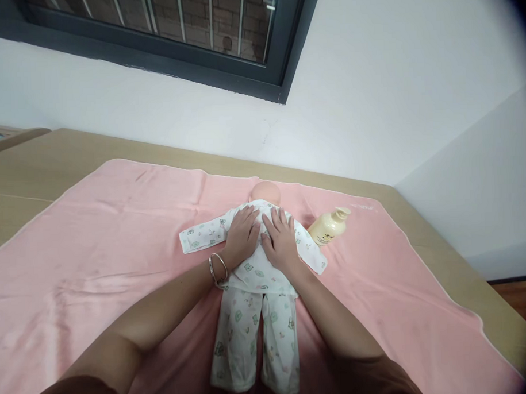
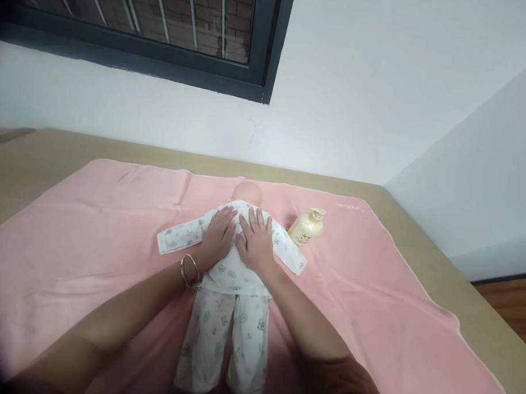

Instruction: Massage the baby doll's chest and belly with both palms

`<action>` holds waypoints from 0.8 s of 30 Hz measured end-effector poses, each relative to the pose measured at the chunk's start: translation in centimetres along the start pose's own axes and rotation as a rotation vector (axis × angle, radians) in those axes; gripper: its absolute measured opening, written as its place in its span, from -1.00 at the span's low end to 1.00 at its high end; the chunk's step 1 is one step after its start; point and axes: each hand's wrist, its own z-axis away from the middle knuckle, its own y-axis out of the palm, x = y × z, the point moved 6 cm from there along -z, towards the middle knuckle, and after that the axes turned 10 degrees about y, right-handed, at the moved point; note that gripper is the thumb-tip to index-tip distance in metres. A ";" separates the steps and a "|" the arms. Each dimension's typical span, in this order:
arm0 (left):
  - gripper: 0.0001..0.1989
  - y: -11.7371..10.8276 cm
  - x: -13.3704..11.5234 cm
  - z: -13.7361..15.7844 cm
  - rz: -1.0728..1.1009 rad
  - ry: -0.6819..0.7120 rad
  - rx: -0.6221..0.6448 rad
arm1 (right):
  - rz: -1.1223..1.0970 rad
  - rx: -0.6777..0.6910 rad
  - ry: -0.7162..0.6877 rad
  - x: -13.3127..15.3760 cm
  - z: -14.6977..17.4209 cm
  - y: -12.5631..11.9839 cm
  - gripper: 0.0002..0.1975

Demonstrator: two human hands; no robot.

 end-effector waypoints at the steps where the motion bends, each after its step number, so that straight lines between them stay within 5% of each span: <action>1: -0.60 0.0 0.0 0.0 0.003 -0.001 0.000 | 0.006 -0.025 0.016 0.0 0.0 -0.2 -0.45; 5: -0.59 0.0 0.0 0.0 0.015 -0.012 0.008 | 0.009 -0.149 0.061 0.0 0.2 -1.0 -0.31; 12: -0.60 0.2 0.1 0.0 0.005 0.003 -0.005 | 0.045 0.095 -0.023 0.1 -0.5 0.4 -0.47; 24: -0.61 0.1 0.1 0.0 0.007 0.015 -0.014 | 0.063 0.101 0.003 0.1 -0.5 0.1 -0.48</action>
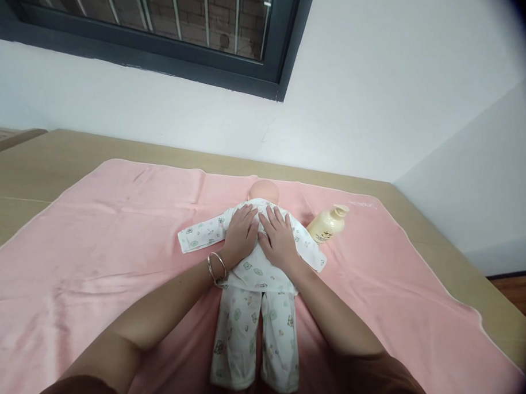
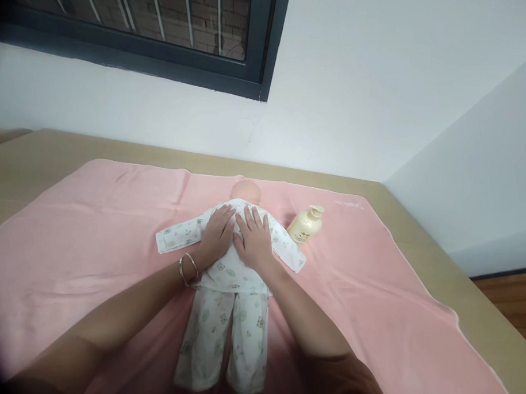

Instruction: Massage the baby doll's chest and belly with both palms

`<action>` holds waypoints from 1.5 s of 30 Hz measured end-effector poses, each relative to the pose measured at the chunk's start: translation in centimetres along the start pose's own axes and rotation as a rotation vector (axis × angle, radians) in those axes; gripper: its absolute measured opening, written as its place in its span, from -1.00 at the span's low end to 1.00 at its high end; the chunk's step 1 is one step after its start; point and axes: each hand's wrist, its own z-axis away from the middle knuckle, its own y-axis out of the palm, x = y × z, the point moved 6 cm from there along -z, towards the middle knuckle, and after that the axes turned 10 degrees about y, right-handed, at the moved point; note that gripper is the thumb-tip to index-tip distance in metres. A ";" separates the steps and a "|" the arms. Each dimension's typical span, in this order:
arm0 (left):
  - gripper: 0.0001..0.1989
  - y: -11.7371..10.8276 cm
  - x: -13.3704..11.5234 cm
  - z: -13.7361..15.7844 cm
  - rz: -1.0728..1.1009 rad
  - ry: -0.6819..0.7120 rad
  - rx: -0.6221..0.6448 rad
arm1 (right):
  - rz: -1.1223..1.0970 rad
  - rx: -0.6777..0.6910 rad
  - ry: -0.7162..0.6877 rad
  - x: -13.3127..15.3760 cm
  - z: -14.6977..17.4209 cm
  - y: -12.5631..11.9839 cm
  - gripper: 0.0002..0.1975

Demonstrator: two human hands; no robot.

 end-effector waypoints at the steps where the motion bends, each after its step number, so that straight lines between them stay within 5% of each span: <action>1: -0.61 0.0 0.0 0.0 0.000 -0.003 0.002 | -0.003 0.001 0.001 0.0 0.0 0.0 -0.48; 45: -0.60 0.2 0.2 0.1 -0.008 -0.004 0.003 | -0.044 -0.016 -0.008 -0.2 0.0 0.1 -0.36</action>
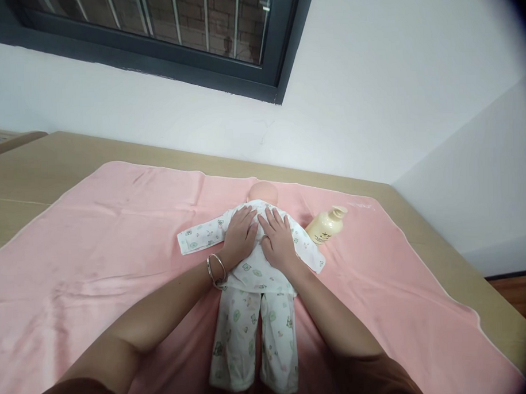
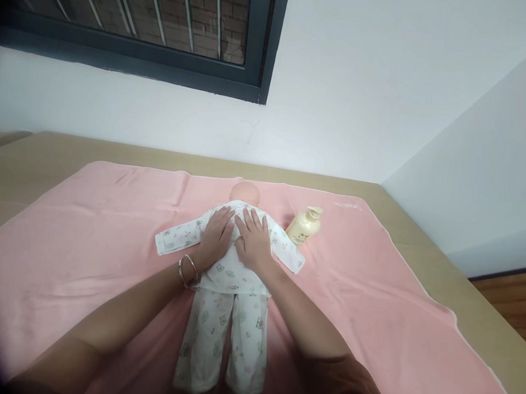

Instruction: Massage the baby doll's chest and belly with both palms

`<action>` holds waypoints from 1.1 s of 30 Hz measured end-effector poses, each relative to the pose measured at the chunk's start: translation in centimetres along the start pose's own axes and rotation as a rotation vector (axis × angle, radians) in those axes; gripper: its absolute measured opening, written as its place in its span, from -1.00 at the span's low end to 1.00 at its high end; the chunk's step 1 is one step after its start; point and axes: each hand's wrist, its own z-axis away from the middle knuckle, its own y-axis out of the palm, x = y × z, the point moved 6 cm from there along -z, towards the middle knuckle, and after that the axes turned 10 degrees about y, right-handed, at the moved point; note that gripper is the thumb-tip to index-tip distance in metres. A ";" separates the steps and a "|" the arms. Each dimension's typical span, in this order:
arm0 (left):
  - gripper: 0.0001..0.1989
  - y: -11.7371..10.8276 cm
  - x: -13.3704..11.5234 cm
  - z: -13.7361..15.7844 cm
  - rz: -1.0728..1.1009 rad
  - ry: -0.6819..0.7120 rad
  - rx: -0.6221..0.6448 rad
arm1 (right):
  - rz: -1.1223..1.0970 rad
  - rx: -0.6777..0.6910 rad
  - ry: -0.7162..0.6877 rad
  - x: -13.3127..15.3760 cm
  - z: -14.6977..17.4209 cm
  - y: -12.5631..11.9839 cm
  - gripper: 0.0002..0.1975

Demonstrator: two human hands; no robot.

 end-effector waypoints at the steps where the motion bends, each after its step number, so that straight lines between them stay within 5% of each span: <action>1: -0.60 0.0 0.0 0.0 0.001 -0.001 0.001 | -0.002 0.002 0.001 0.0 0.0 0.0 -0.36; 15: -0.61 -0.1 0.6 0.2 0.007 -0.004 -0.018 | -0.114 0.066 0.017 0.4 -0.5 -0.8 -0.33; 18: -0.62 -0.2 1.0 0.0 0.027 -0.041 -0.011 | -0.217 0.039 0.007 0.5 -0.5 -3.4 -0.33; 24: -0.67 -0.6 -0.2 -1.8 0.044 -0.156 -0.055 | -0.254 -0.242 0.108 -2.2 0.5 -12.5 -0.45; 28: -0.66 0.0 -4.5 -5.0 0.412 -0.254 -0.039 | -0.096 -0.234 0.339 -5.9 1.3 -15.3 -0.48; 33: -0.59 5.1 -9.2 -8.9 1.329 -0.568 0.151 | 0.061 -0.058 0.451 -8.2 0.7 -14.5 -0.46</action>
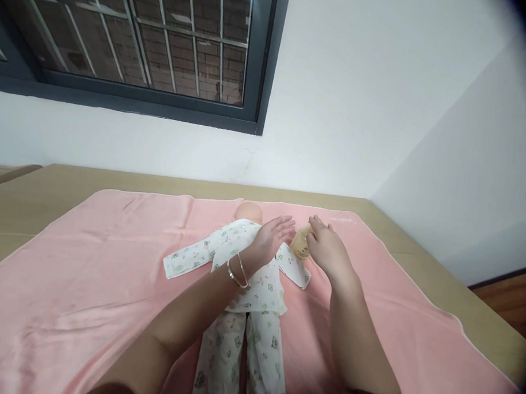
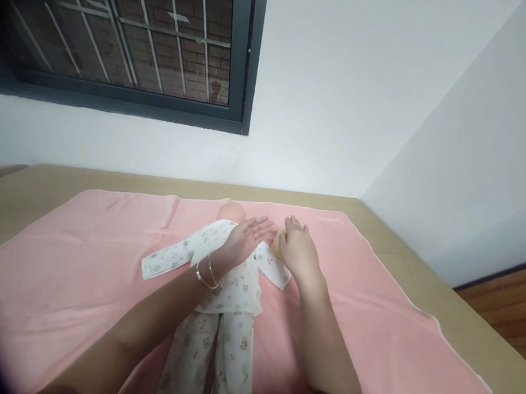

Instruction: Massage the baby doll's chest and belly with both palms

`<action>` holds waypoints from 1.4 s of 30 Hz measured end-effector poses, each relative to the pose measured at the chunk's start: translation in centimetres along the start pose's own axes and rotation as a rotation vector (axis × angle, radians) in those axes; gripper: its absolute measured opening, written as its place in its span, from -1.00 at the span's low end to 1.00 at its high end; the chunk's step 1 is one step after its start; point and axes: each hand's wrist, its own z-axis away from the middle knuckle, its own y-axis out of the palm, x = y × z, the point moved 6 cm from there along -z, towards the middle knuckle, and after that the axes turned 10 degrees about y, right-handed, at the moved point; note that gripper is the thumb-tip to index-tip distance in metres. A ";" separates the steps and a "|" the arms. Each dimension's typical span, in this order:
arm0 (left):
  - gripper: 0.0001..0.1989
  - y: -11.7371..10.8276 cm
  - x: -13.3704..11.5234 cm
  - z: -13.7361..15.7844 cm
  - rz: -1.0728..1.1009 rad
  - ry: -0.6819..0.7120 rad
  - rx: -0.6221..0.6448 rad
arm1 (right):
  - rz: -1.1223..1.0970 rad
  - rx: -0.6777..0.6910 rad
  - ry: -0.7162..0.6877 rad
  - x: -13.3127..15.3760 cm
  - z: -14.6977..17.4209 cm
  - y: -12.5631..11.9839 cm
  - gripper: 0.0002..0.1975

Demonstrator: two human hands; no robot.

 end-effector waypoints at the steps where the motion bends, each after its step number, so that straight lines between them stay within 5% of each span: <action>1: -0.55 0.8 0.7 -0.7 0.168 -0.082 -0.009 | 0.024 0.007 0.005 0.0 -0.2 0.3 -0.46; 5: -0.47 2.5 2.8 -2.5 0.564 -0.260 -0.110 | 0.168 -0.014 0.020 0.2 -0.9 1.4 -0.46; 12: -0.47 2.6 3.1 -0.1 0.663 -0.402 -0.156 | 0.363 -0.156 0.008 0.6 -1.4 1.4 -0.63; 20: -0.47 -1.2 -0.1 3.9 0.642 -0.425 -0.082 | 0.471 -0.195 0.177 1.7 -1.2 1.6 -0.68; 27: -0.50 -3.5 -2.4 6.2 0.656 -0.459 -0.181 | 0.376 -0.208 0.406 1.5 -0.4 1.6 -0.63; 42: -0.62 -5.4 -7.1 7.5 0.831 -0.381 -0.191 | 0.398 -0.400 0.435 1.5 -0.1 3.6 -0.65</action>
